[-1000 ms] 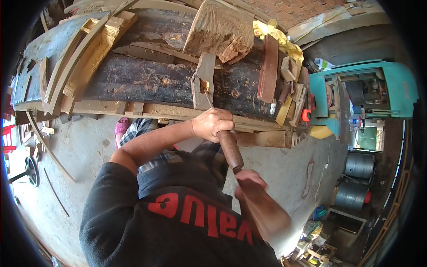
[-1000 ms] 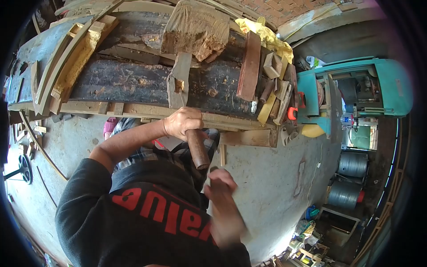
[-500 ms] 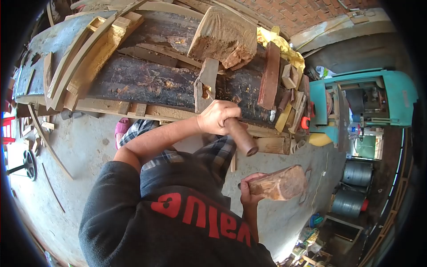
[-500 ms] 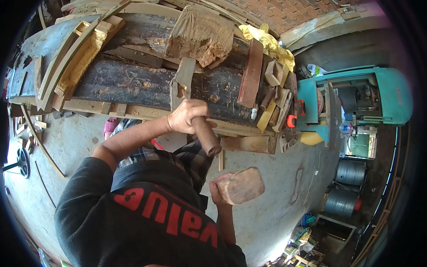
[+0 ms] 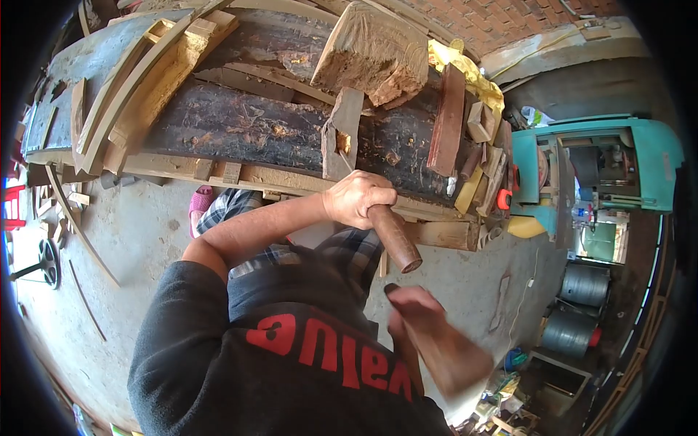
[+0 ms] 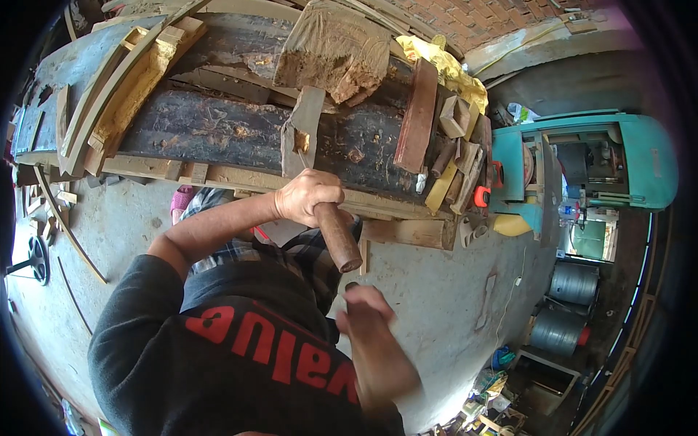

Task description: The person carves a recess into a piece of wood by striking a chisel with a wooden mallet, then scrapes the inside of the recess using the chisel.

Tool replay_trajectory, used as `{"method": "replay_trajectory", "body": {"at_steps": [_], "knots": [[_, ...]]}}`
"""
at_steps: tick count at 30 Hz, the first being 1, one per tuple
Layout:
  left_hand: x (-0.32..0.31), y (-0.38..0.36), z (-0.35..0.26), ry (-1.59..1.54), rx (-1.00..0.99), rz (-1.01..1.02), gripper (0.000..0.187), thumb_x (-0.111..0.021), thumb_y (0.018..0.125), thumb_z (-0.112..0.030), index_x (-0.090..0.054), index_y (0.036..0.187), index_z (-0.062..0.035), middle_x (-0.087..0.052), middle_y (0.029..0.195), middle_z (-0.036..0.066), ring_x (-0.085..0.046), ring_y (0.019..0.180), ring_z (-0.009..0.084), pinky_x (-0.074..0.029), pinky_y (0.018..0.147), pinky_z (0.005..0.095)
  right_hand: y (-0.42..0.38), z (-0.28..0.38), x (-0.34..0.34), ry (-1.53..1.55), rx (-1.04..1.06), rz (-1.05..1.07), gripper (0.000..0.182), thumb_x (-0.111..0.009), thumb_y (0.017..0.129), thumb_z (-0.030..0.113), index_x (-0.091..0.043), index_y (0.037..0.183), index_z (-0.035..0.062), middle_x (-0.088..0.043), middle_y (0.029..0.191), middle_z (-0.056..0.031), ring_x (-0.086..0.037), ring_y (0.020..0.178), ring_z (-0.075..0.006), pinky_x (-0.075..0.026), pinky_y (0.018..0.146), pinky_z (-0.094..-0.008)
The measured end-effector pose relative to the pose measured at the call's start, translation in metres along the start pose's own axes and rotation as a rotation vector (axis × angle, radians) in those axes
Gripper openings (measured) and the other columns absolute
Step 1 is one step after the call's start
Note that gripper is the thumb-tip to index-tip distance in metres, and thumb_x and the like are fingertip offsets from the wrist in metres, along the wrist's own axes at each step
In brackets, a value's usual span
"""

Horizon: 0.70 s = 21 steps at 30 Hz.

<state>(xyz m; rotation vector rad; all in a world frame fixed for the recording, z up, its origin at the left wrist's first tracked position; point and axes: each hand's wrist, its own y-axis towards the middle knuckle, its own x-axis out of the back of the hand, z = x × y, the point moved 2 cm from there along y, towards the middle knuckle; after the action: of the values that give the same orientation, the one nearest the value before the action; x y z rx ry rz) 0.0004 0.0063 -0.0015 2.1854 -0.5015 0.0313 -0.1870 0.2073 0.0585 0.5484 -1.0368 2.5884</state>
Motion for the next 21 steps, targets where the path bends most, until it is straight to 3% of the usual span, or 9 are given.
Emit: {"method": "replay_trajectory", "body": {"at_steps": [4, 6, 10, 12, 16, 17, 18, 20, 21], "knots": [[-0.007, -0.002, 0.008, 0.043, -0.033, 0.025, 0.028, -0.072, 0.066, -0.014, -0.046, 0.072, -0.0078, -0.051, 0.065, 0.011, -0.055, 0.062, 0.0355, -0.044, 0.054, 0.044, 0.024, -0.023, -0.022, 0.023, 0.845, -0.264, 0.019, -0.075, 0.067, 0.005, -0.057, 0.073, 0.005, -0.061, 0.081, -0.0092, -0.058, 0.07, -0.0188, -0.05, 0.067, -0.0313], [-0.012, -0.004, 0.005, 0.083, -0.035, 0.075, 0.028, -0.072, 0.066, -0.014, -0.045, 0.071, -0.0078, -0.05, 0.065, 0.011, -0.055, 0.062, 0.0355, -0.044, 0.055, 0.0441, 0.002, -0.007, -0.004, -0.403, 1.164, -0.178, 0.033, -0.067, 0.077, 0.007, -0.05, 0.103, -0.002, -0.061, 0.08, -0.0095, -0.058, 0.073, -0.0166, -0.047, 0.073, -0.0317], [-0.006, -0.003, 0.002, 0.018, -0.041, 0.056, 0.027, -0.071, 0.064, -0.012, -0.046, 0.072, -0.0072, -0.05, 0.064, 0.012, -0.054, 0.062, 0.0356, -0.044, 0.055, 0.0442, 0.004, 0.004, -0.032, 0.577, 1.421, -0.023, 0.032, -0.07, 0.076, 0.004, -0.049, 0.101, 0.0025, -0.058, 0.076, -0.0073, -0.056, 0.064, -0.0163, -0.046, 0.068, -0.0292], [-0.005, -0.005, 0.004, 0.015, -0.05, 0.052, 0.027, -0.072, 0.064, -0.012, -0.046, 0.073, -0.007, -0.049, 0.064, 0.012, -0.054, 0.062, 0.0356, -0.044, 0.055, 0.0441, 0.033, -0.051, -0.025, -0.108, 0.907, -0.164, 0.04, -0.079, 0.068, 0.009, -0.055, 0.099, 0.0016, -0.061, 0.076, -0.0064, -0.06, 0.069, -0.0156, -0.049, 0.062, -0.0342], [-0.005, -0.005, 0.003, 0.018, -0.052, 0.038, 0.028, -0.073, 0.065, -0.013, -0.046, 0.073, -0.0066, -0.049, 0.064, 0.012, -0.054, 0.061, 0.036, -0.043, 0.054, 0.0441, 0.002, -0.004, -0.017, 0.168, 0.812, -0.176, 0.027, -0.074, 0.073, 0.006, -0.052, 0.089, 0.0038, -0.057, 0.074, -0.0059, -0.052, 0.062, -0.0136, -0.045, 0.061, -0.0283], [-0.005, -0.006, 0.003, 0.016, -0.049, 0.057, 0.029, -0.073, 0.065, -0.013, -0.045, 0.072, -0.0068, -0.048, 0.064, 0.012, -0.054, 0.06, 0.0355, -0.043, 0.053, 0.0436, -0.004, 0.024, -0.005, -0.328, 1.268, -0.179, 0.016, -0.07, 0.074, 0.003, -0.055, 0.08, 0.0052, -0.057, 0.071, -0.0068, -0.053, 0.061, -0.016, -0.046, 0.06, -0.0296], [-0.006, -0.006, 0.004, 0.012, -0.055, 0.06, 0.029, -0.073, 0.065, -0.013, -0.045, 0.072, -0.0068, -0.048, 0.064, 0.012, -0.054, 0.06, 0.0355, -0.043, 0.053, 0.0436, -0.002, 0.022, -0.014, -0.328, 1.268, -0.187, 0.016, -0.07, 0.074, 0.003, -0.055, 0.08, 0.0052, -0.057, 0.071, -0.0068, -0.053, 0.061, -0.016, -0.046, 0.06, -0.0296], [-0.006, -0.009, 0.004, 0.047, -0.095, 0.076, 0.029, -0.072, 0.065, -0.014, -0.044, 0.071, -0.0072, -0.048, 0.063, 0.011, -0.054, 0.06, 0.0345, -0.043, 0.053, 0.0428, 0.011, 0.002, -0.034, 0.58, 1.378, -0.054, 0.018, -0.074, 0.072, 0.011, -0.057, 0.073, 0.0046, -0.06, 0.077, -0.0085, -0.061, 0.072, -0.0257, -0.05, 0.063, -0.035], [-0.006, -0.009, 0.004, 0.05, -0.101, 0.075, 0.029, -0.072, 0.065, -0.014, -0.044, 0.071, -0.0072, -0.048, 0.063, 0.011, -0.054, 0.06, 0.0345, -0.043, 0.053, 0.0428, 0.032, -0.036, -0.012, -0.238, 1.244, -0.091, 0.016, -0.073, 0.072, 0.011, -0.058, 0.074, 0.005, -0.06, 0.077, -0.009, -0.061, 0.071, -0.0274, -0.05, 0.063, -0.0367]]}}
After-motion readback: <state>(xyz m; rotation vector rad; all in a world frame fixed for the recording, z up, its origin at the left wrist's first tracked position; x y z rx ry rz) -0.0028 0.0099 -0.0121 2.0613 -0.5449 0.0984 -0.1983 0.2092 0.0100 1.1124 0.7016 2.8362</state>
